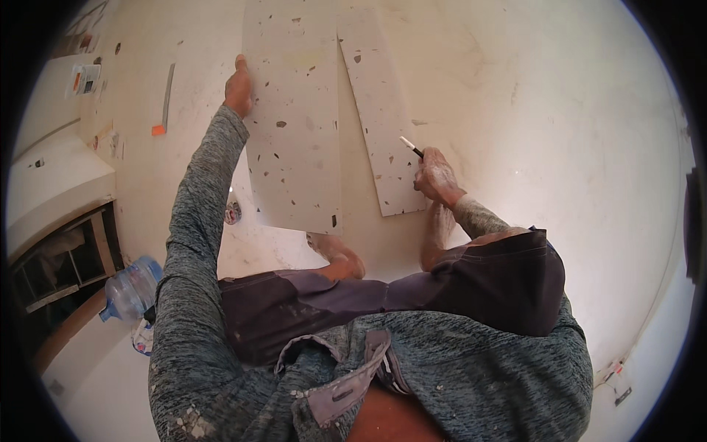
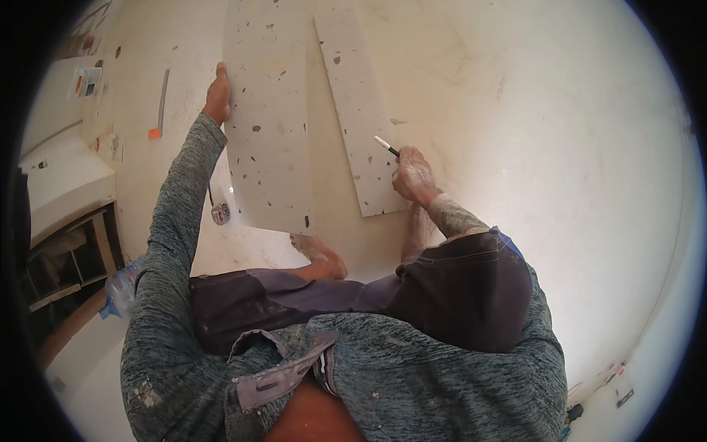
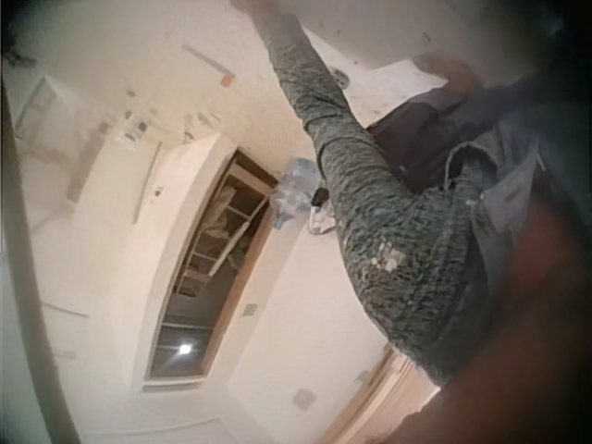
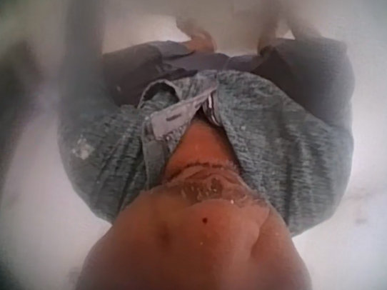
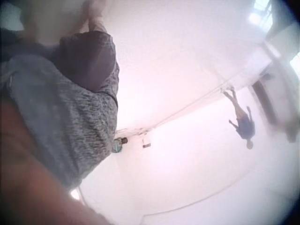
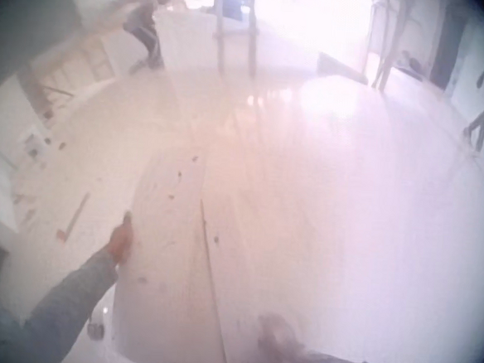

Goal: The person walks through a room under renovation, picks up a rectangular tile, and places it on the floor. They use a tape measure and a pen to measure and mark lines on the tile, then align it with another tile to mark additional lines.

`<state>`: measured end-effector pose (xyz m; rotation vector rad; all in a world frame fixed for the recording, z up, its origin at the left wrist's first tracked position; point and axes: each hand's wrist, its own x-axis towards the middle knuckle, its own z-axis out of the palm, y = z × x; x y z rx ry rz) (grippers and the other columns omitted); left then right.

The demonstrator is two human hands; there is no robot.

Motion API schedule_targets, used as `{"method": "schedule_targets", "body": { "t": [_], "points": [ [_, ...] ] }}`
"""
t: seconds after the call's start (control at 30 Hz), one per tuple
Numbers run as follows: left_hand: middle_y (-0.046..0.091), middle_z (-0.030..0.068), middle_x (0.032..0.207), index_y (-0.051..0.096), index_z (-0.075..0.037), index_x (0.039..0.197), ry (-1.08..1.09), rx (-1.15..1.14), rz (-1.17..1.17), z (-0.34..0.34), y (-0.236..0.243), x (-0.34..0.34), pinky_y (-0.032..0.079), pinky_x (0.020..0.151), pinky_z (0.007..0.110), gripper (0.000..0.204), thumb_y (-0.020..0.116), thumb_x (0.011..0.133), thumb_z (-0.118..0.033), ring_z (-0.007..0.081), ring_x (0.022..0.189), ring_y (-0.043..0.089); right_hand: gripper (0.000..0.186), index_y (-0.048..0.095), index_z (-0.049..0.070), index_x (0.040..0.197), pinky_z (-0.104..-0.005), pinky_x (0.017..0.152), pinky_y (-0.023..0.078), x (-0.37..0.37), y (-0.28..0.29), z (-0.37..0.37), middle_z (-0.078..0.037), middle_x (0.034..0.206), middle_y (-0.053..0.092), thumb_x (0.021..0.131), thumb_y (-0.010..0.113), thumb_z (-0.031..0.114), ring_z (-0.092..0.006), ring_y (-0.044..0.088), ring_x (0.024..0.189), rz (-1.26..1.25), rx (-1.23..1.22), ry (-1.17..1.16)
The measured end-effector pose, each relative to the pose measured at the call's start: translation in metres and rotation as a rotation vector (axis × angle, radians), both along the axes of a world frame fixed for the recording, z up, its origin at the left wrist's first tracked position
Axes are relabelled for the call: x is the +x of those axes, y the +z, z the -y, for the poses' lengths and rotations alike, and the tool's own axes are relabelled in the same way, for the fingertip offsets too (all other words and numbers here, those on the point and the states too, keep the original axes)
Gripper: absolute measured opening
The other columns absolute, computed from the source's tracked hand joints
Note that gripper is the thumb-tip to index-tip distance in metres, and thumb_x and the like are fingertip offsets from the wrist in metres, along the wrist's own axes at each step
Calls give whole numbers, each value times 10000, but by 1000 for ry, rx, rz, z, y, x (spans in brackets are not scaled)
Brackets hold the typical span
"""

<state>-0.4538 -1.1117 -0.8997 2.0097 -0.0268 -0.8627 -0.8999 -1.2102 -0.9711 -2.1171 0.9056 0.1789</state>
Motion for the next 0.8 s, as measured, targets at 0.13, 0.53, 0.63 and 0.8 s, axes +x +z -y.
{"method": "schedule_targets", "body": {
  "t": [0.13, 0.53, 0.63, 0.8],
  "points": [
    [508, 201, 1325, 387, 122, 1341, 88, -27, -78, -12, -36, -18, 434, 1007, 381, 792, 321, 975, -578, 283, 1172, 550, 277, 476, 12, 1002, -468, 866, 443, 3, -4, 1, -227, 1041, 536, 764, 590, 99, -392, 535, 999, 17, 33, -8],
    [533, 238, 1276, 433, 148, 1279, 388, 175, 10, -19, -89, -54, 472, 957, 466, 902, 318, 925, -674, 369, 1117, 573, 265, 477, 11, 977, -483, 822, 447, 21, -1, 20, -223, 983, 564, 820, 622, 168, -408, 560, 942, 28, 143, -94],
    [563, 249, 1222, 470, 150, 1238, 403, 198, 18, -13, -77, -77, 504, 904, 470, 914, 309, 918, -691, 379, 1069, 594, 257, 479, 16, 953, -483, 808, 452, 20, 7, 20, -216, 969, 569, 818, 627, 176, -403, 568, 927, 45, 128, -88],
    [603, 256, 1140, 503, 159, 1182, 355, 268, 64, -1, -64, -76, 543, 816, 453, 933, 284, 913, -708, 379, 990, 627, 264, 478, 23, 947, -481, 802, 453, 24, 28, 19, -214, 958, 571, 816, 635, 191, -397, 572, 930, 43, 94, -78]
  ]
}}
